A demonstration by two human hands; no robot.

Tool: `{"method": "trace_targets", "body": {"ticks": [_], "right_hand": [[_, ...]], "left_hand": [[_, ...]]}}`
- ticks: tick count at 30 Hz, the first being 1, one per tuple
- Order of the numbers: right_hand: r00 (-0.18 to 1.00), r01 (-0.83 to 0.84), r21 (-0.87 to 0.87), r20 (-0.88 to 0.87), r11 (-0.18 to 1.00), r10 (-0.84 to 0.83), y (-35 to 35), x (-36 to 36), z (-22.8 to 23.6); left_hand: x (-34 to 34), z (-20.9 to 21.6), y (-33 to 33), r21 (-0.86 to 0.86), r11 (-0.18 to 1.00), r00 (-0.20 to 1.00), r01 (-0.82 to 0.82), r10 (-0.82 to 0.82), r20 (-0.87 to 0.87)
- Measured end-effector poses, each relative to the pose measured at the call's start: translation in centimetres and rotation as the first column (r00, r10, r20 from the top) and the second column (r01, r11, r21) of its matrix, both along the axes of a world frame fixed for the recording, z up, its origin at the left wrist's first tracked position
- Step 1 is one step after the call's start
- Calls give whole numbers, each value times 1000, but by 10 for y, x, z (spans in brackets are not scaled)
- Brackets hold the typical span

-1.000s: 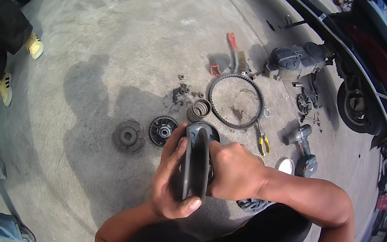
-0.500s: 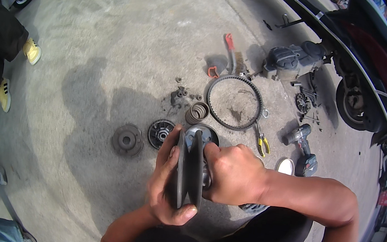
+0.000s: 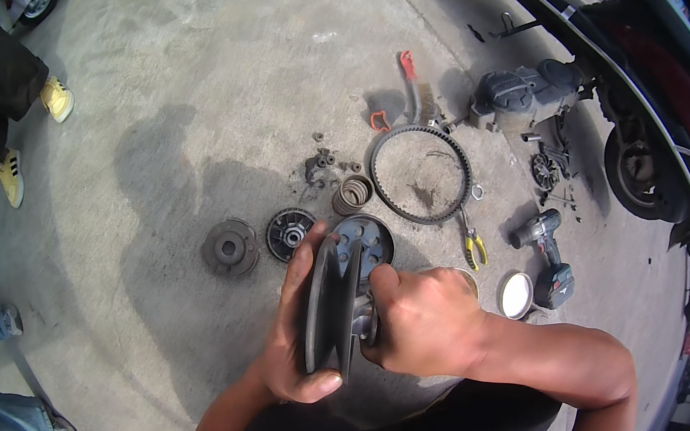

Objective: The person assembles mechanical parts on the floor, inserting a cylindrical component into a larger housing and securing it with a spring and retaining ring. They use a screwdriver to adjust the assembly and handle various small parts and tools.

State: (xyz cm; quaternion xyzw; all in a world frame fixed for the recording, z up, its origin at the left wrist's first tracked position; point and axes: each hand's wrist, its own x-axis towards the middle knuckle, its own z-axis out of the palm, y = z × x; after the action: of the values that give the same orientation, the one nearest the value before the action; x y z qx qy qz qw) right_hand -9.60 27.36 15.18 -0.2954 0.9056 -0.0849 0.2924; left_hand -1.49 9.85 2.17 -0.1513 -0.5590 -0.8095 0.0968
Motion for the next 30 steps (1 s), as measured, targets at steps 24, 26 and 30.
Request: {"method": "trace_targets", "body": {"ticks": [24, 26, 30], "right_hand": [[993, 41, -9, -109, 999, -41, 24, 3, -9], [994, 48, -22, -96, 999, -50, 24, 3, -9], [992, 88, 60, 86, 994, -93, 23, -1, -7]], "left_hand": [[-16, -3, 10, 118, 966, 944, 232, -252, 213], [-16, -4, 8, 56, 977, 970, 205, -211, 122], [-7, -2, 3, 65, 984, 975, 166, -174, 138]]}}
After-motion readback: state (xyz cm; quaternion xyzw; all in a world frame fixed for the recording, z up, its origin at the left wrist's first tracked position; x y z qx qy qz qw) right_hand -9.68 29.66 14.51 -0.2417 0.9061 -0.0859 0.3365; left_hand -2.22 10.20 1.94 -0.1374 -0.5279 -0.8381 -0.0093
